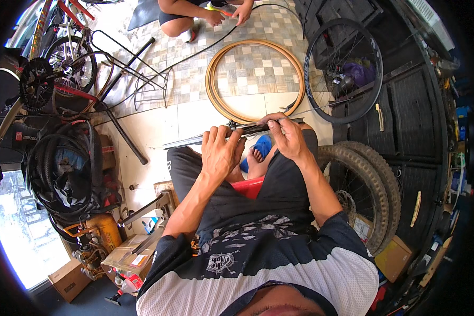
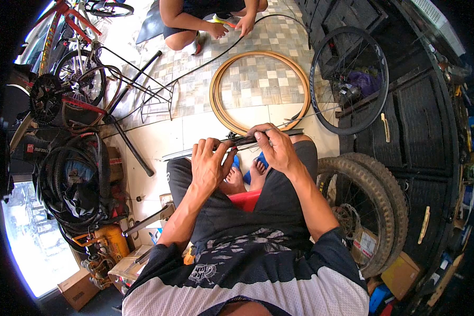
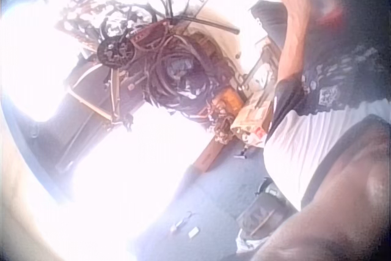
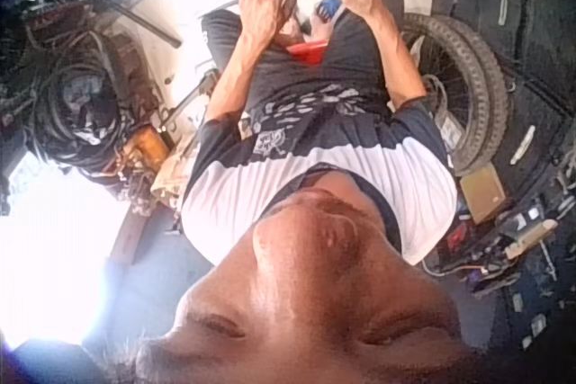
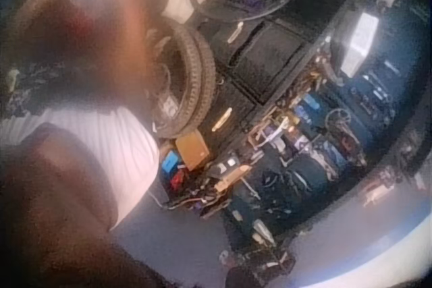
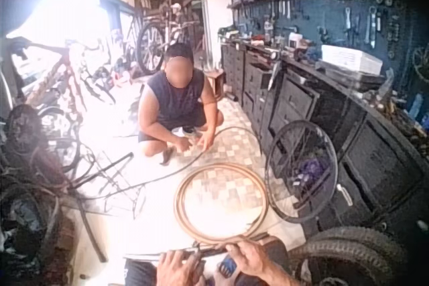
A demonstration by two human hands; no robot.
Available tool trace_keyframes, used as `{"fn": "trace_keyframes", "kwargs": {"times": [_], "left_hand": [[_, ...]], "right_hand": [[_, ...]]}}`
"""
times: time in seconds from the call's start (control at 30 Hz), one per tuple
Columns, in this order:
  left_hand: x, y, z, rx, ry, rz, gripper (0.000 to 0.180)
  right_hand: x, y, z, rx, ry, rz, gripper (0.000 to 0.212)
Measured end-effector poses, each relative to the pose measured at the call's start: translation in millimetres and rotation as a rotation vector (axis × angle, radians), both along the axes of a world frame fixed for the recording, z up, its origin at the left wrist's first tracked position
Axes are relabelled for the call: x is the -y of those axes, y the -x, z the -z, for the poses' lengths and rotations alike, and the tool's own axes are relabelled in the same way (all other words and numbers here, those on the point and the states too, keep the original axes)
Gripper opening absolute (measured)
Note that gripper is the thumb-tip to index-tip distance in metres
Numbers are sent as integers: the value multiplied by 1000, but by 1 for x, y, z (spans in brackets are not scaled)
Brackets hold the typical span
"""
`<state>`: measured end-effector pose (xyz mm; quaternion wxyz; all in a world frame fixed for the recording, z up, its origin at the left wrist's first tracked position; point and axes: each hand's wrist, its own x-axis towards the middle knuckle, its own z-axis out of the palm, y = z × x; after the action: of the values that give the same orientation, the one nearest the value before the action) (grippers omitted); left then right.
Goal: The person threads a spoke through a bicycle wheel rim and hub, then secures it with a nipple. They repeat this process for multiple spokes, adjusting the wheel on a truing stand to align the rim.
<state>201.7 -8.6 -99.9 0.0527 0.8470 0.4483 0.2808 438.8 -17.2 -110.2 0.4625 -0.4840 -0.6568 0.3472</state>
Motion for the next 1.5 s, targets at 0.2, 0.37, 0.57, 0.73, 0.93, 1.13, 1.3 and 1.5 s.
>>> {"fn": "trace_keyframes", "kwargs": {"times": [0.2, 0.37, 0.57, 0.73, 0.93, 1.13, 1.3, 1.5], "left_hand": [[0, 0, -1, -5, 0, 12, 28], [-2, 1, -10, -39, 53, 33, 28], [-13, 12, -21, -59, 127, 135, 34], [-29, 13, -29, -39, 120, 166, 39], [-46, 5, -25, -70, 80, 258, 31], [-49, 3, -21, -197, 19, 348, 28], [-41, -1, -31, -316, -48, 386, 19], [-44, -8, -31, -280, 5, 354, 13]], "right_hand": [[-3, 1, -5, -36, 27, 25, 25], [-12, 2, -6, -26, 65, 18, 22], [-32, 1, -14, -35, 194, -91, 22], [-47, -3, 2, -95, 241, -161, 23], [-57, -1, -3, -112, 267, -231, 23], [-48, -3, -1, -104, 254, -196, 23], [-43, -4, 1, -134, 235, -189, 23], [-41, -6, 7, -190, 228, -205, 25]]}}
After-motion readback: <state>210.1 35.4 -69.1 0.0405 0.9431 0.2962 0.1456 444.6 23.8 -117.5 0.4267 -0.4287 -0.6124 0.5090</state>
